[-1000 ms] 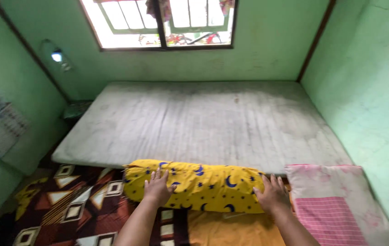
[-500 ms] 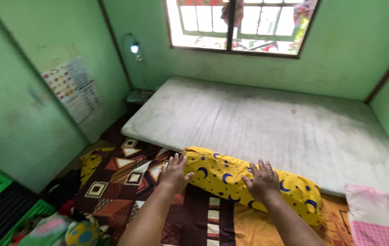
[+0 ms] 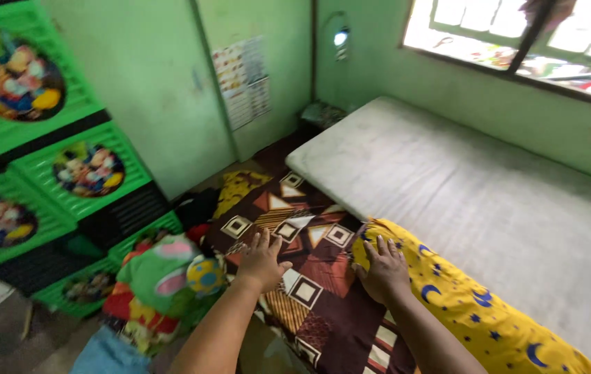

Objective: Putting pillowcases on pillows and arranging them on a bed

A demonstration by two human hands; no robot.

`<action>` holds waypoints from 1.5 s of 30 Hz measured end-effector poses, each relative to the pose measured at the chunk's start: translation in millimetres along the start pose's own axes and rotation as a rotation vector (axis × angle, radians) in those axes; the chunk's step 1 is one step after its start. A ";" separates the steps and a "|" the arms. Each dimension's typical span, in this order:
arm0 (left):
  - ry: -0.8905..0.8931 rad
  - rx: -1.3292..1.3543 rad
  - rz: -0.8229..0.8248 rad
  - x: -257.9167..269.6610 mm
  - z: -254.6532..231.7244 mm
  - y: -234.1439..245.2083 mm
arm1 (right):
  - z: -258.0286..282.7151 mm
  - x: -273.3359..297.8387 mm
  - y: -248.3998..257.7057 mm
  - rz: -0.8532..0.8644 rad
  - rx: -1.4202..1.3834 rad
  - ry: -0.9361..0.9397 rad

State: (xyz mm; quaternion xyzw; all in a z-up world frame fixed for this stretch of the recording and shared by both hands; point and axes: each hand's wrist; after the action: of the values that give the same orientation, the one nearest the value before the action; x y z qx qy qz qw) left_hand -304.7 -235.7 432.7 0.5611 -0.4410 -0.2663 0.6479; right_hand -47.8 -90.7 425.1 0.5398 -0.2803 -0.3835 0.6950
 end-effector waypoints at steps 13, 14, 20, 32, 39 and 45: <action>0.325 0.110 0.005 -5.9 94.3 -34.1 | 64.4 -118.5 -66.9 0.095 -0.039 0.393; 0.353 0.140 0.005 -0.6 100.0 -33.7 | 77.7 -121.9 -66.5 0.123 -0.056 0.407; 0.476 0.143 0.042 23.2 149.2 -52.9 | 144.7 -130.9 -77.7 0.239 -0.103 0.503; 0.574 0.233 0.050 53.9 258.7 -69.2 | 258.8 -144.2 -137.4 0.341 -0.058 0.580; 0.544 0.257 0.067 41.9 364.3 -86.3 | 352.6 -146.3 -165.0 0.381 -0.037 0.523; 0.498 0.281 0.059 29.8 445.7 -105.8 | 407.0 -150.2 -207.5 0.415 -0.009 0.462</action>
State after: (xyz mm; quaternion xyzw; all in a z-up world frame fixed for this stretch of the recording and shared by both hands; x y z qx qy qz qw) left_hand -662.8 -504.3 330.8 0.6803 -0.3172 -0.0379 0.6597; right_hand -505.1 -208.6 334.3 0.5406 -0.2175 -0.1018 0.8063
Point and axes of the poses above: each hand's wrist, its own x-axis away from the middle knuckle, its own y-axis out of the back of the hand, z = x × y, and after that the axes turned 8 degrees about -x, right-handed
